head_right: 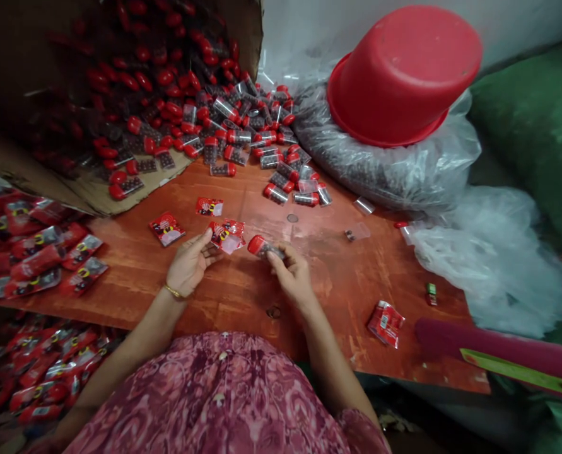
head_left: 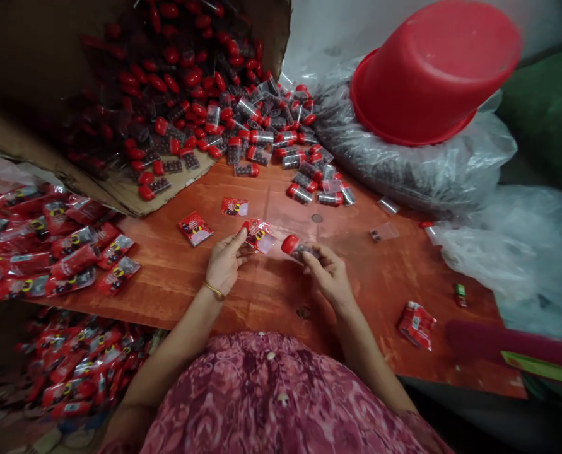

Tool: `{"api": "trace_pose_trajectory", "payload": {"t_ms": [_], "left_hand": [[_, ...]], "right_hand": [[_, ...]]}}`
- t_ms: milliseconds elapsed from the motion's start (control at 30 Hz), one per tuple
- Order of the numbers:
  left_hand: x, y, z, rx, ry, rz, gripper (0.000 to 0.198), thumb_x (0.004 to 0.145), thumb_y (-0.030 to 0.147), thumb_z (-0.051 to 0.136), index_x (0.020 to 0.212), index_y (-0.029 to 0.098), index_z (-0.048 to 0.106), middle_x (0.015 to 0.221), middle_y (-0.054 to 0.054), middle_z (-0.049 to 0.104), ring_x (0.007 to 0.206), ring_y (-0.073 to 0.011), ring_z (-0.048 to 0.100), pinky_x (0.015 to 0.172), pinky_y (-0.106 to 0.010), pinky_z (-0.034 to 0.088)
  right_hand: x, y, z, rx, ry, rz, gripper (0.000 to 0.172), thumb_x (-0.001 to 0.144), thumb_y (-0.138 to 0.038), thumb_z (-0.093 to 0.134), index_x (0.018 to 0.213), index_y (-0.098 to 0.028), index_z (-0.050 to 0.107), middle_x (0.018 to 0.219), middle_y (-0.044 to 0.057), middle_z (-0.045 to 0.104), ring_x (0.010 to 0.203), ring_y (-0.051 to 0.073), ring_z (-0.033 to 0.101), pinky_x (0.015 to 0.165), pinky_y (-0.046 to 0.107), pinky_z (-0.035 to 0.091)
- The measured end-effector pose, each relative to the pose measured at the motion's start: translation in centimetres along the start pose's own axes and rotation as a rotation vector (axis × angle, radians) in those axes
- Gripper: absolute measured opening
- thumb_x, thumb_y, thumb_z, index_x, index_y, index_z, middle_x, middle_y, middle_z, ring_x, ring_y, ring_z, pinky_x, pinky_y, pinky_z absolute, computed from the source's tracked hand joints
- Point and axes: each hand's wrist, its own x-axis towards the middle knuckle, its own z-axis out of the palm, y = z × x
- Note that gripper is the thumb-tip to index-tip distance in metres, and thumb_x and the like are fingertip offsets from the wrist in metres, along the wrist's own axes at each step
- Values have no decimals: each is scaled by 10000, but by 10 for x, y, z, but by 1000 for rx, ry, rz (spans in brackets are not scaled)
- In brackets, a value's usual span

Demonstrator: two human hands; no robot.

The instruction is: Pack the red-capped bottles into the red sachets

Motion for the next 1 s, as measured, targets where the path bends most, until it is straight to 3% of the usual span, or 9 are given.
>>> {"api": "trace_pose_trajectory", "payload": {"t_ms": [200, 400, 567, 667, 800, 933, 1000], "left_hand": [[-7, -2, 6, 29, -40, 45, 327, 505, 383, 797, 647, 150, 617, 607, 9, 652, 543, -89, 586, 509, -185, 445], [-14, -2, 7, 132, -88, 178, 344, 501, 440, 786, 608, 143, 648, 621, 4, 655, 575, -84, 567, 557, -185, 447], [-13, -5, 10, 115, -126, 172, 338, 542, 435, 770, 677, 143, 665, 674, 1, 668, 606, -91, 581, 598, -203, 467], [-13, -9, 16, 74, -153, 103, 380, 492, 375, 810, 753, 141, 662, 717, 2, 680, 621, -87, 589, 609, -198, 464], [-13, -17, 23, -6, -138, 53, 427, 394, 296, 853, 722, 129, 638, 689, 10, 679, 601, -80, 586, 627, -205, 465], [-13, -23, 27, -69, -130, 73, 396, 401, 256, 851, 708, 132, 634, 698, 12, 680, 619, -84, 594, 627, -208, 463], [-14, -25, 27, -90, -127, 70, 372, 414, 263, 845, 688, 133, 630, 683, 13, 675, 612, -84, 589, 615, -206, 456]], "right_hand": [[-12, -31, 1, 144, -118, 150, 247, 650, -410, 668, 697, -175, 609, 515, -44, 516, 395, 65, 395, 374, 198, 330], [-8, -31, 11, 175, -137, 239, 249, 611, -408, 668, 664, -172, 608, 522, -43, 518, 382, 61, 393, 323, 180, 327], [-9, -26, 16, 199, -95, 201, 248, 632, -414, 661, 675, -177, 600, 520, -52, 507, 380, 55, 373, 357, 190, 365], [-9, -24, 19, 205, -84, 171, 264, 650, -428, 662, 714, -180, 598, 518, -56, 504, 382, 57, 385, 373, 195, 348], [-10, -21, 27, 180, -51, 139, 297, 692, -464, 637, 741, -174, 594, 469, -69, 457, 373, 57, 367, 379, 199, 302], [-12, -20, 38, 178, 73, 98, 320, 727, -486, 602, 811, -178, 581, 488, -67, 474, 362, 56, 362, 369, 203, 295], [-12, -20, 43, 191, 74, 98, 333, 748, -504, 572, 825, -180, 566, 522, -58, 509, 351, 51, 366, 355, 202, 295]]}}
